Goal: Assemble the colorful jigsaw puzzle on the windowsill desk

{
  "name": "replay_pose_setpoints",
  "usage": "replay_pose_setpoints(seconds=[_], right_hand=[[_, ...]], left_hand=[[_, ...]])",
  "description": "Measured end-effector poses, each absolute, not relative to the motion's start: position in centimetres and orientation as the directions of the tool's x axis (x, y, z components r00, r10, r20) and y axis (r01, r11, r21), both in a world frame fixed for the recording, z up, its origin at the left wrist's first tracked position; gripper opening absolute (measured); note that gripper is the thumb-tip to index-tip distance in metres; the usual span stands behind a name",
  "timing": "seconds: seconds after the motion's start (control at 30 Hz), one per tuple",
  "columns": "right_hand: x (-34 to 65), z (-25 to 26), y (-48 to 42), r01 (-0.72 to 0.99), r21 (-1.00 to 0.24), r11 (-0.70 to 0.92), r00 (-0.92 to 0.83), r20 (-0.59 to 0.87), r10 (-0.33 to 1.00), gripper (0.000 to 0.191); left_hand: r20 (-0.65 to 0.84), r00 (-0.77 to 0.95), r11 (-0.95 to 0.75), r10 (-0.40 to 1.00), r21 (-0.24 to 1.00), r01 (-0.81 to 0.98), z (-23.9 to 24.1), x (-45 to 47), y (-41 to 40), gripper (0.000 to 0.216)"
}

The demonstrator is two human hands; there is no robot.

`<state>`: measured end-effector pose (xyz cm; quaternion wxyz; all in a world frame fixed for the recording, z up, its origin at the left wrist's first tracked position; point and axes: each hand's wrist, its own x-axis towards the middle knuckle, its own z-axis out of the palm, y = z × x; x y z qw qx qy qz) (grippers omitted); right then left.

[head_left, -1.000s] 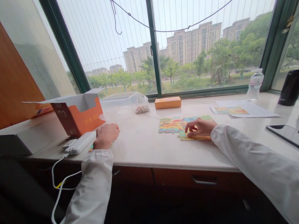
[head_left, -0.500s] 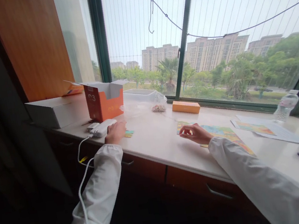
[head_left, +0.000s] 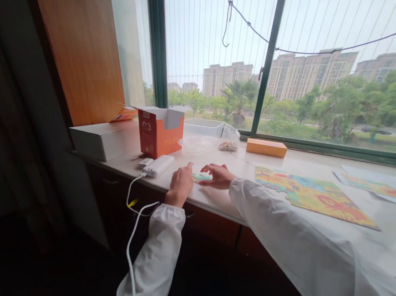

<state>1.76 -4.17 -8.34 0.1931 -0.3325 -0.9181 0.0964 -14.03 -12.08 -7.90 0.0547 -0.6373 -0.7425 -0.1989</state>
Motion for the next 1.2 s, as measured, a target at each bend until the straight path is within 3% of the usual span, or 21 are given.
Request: replay_pose_setpoints(seconds=[0.17,0.27,0.43,0.57,0.67,0.87,0.97,1.07,1.2], right_hand=[[4.5,-8.5,-2.9,0.617,-0.3,0.727,-0.676,0.271,0.686,0.057],[7.4,-8.0,-2.5,0.661,-0.339,0.67,-0.637,0.219,0.739,0.059],[10.2,-7.7,-3.1,0.75,-0.369,0.549,-0.561,0.085,0.824,0.066],[9.5,-8.2,-4.1,0.796,-0.271,0.541,-0.521,0.15,0.841,0.07],[8.7,-8.1,-4.7,0.816,-0.214,0.537,-0.523,0.12,0.844,0.064],[8.9,-7.2,-5.0,0.783,-0.235,0.576,-0.578,0.066,0.813,0.053],[9.9,-7.5,-5.0,0.719,-0.274,0.639,-0.622,0.155,0.767,0.047],[11.4,-7.9,-5.0,0.638,-0.294,0.712,-0.658,0.272,0.702,0.042],[13.9,-7.7,-5.4,0.553,-0.236,0.799,-0.693,0.402,0.598,0.037]], left_hand=[[0.35,0.031,-0.178,0.936,0.397,0.901,-8.5,-12.3,-10.8,0.062],[0.431,0.087,-0.278,0.898,0.405,0.871,-8.8,-12.6,-10.1,0.059],[0.483,0.017,-0.222,0.876,0.372,0.901,-8.6,-13.8,-9.7,0.035],[0.434,0.017,-0.164,0.901,0.304,0.938,-8.4,-13.7,-10.1,0.03],[0.431,0.014,-0.148,0.902,0.279,0.949,-8.4,-13.3,-10.4,0.031],[0.51,0.108,-0.299,0.853,0.309,0.903,-7.9,-12.0,-10.4,0.029],[0.505,0.236,-0.423,0.83,0.295,0.857,-7.5,-11.1,-10.4,0.027],[0.45,0.372,-0.53,0.812,0.301,0.793,-7.1,-10.3,-10.6,0.039],[0.427,0.495,-0.633,0.757,0.291,0.718,-6.8,-8.9,-10.4,0.052]])
